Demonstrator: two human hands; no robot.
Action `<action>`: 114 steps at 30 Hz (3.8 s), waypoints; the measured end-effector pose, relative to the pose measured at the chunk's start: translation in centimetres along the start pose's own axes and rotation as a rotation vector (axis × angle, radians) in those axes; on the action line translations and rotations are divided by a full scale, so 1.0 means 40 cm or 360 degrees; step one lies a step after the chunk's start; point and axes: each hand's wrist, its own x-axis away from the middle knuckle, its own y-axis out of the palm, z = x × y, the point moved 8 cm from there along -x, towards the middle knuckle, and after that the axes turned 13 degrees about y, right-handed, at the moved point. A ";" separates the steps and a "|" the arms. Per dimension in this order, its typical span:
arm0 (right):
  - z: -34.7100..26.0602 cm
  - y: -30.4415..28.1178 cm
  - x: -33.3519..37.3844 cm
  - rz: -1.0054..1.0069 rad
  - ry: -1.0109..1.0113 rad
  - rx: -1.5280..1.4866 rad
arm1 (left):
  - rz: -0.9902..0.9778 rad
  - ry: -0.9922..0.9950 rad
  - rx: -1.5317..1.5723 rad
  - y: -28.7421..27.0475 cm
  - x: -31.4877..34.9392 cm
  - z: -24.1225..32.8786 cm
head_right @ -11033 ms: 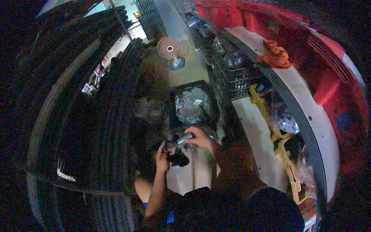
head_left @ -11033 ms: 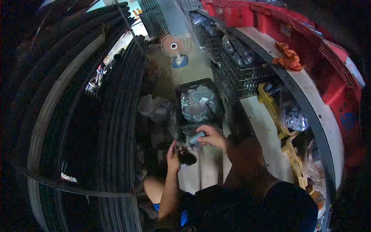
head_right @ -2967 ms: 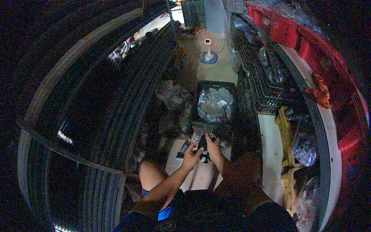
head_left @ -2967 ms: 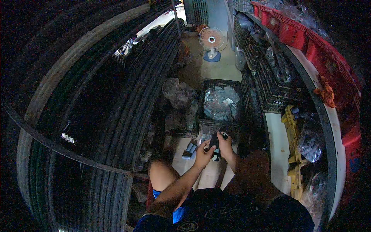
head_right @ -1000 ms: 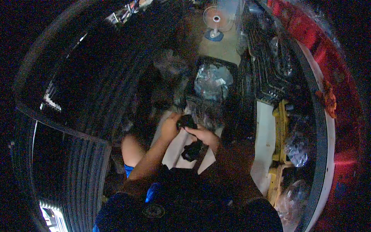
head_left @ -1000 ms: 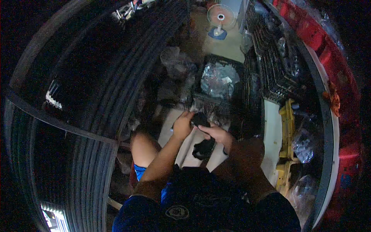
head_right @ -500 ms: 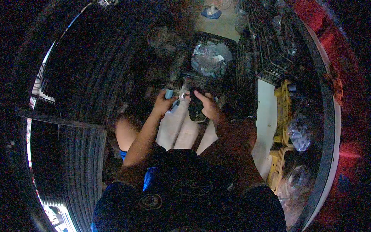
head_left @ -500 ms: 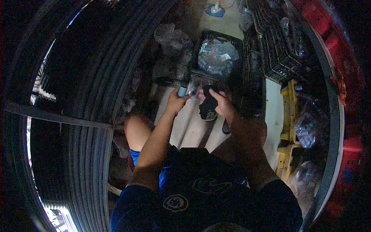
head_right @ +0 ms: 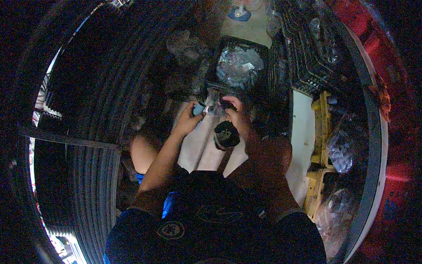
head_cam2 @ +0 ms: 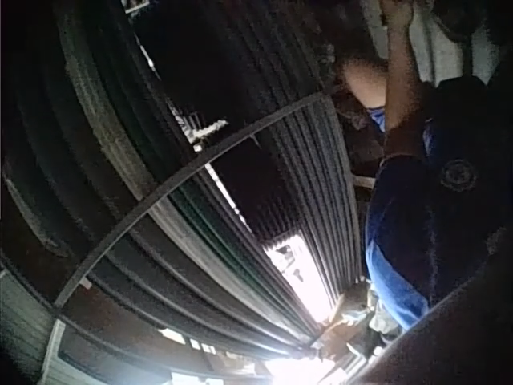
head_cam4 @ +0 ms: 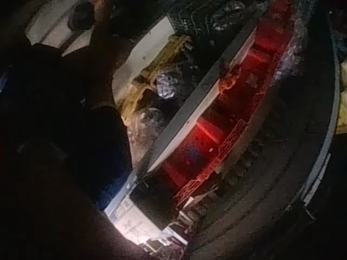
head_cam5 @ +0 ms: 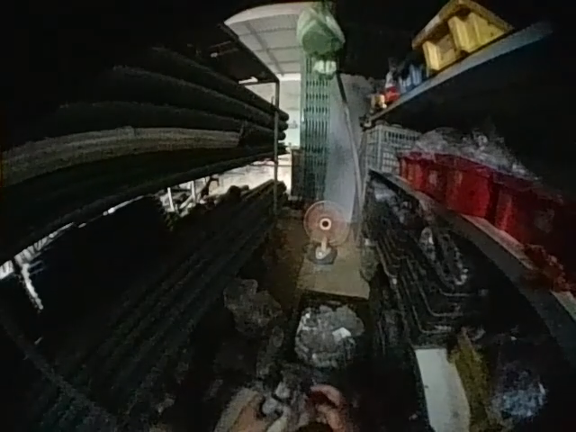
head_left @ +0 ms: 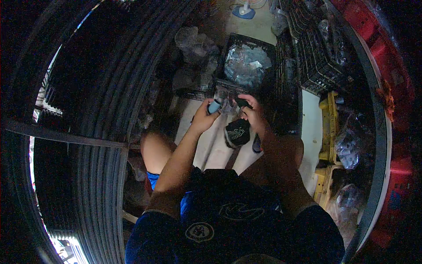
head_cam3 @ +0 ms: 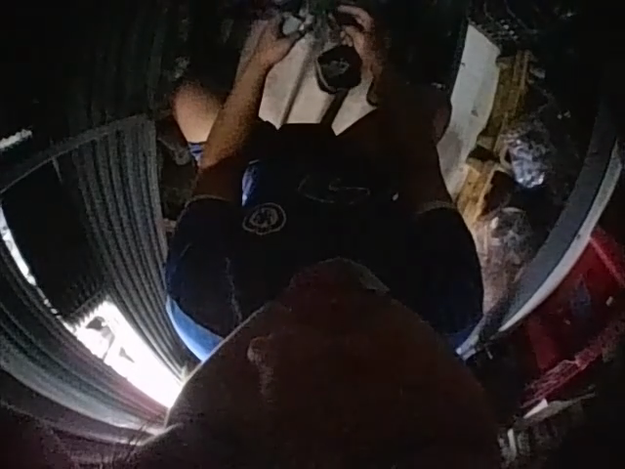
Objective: Assembling or inspecting parts of a black cylindrical device, likely a tool or flashlight.
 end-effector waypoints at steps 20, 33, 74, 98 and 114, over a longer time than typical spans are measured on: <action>0.041 0.045 0.004 -0.0242 0.0214 0.0375 | -0.0358 0.0180 -0.0031 0.055 0.013 0.044; 0.008 0.037 -0.006 -0.0143 -0.0550 0.0405 | -0.0209 0.0202 -0.0366 0.012 -0.002 0.034; 0.031 0.048 0.002 0.0000 -0.0635 0.0910 | -0.0010 -0.0115 0.0921 0.009 -0.025 0.106; 0.059 0.123 0.046 -0.0861 0.0154 0.0382 | 0.1317 -0.0047 0.1109 -0.334 -0.021 -0.004; 0.081 0.160 0.045 -0.0847 0.0454 0.0141 | 0.0114 0.0109 -0.1197 -0.027 -0.022 0.132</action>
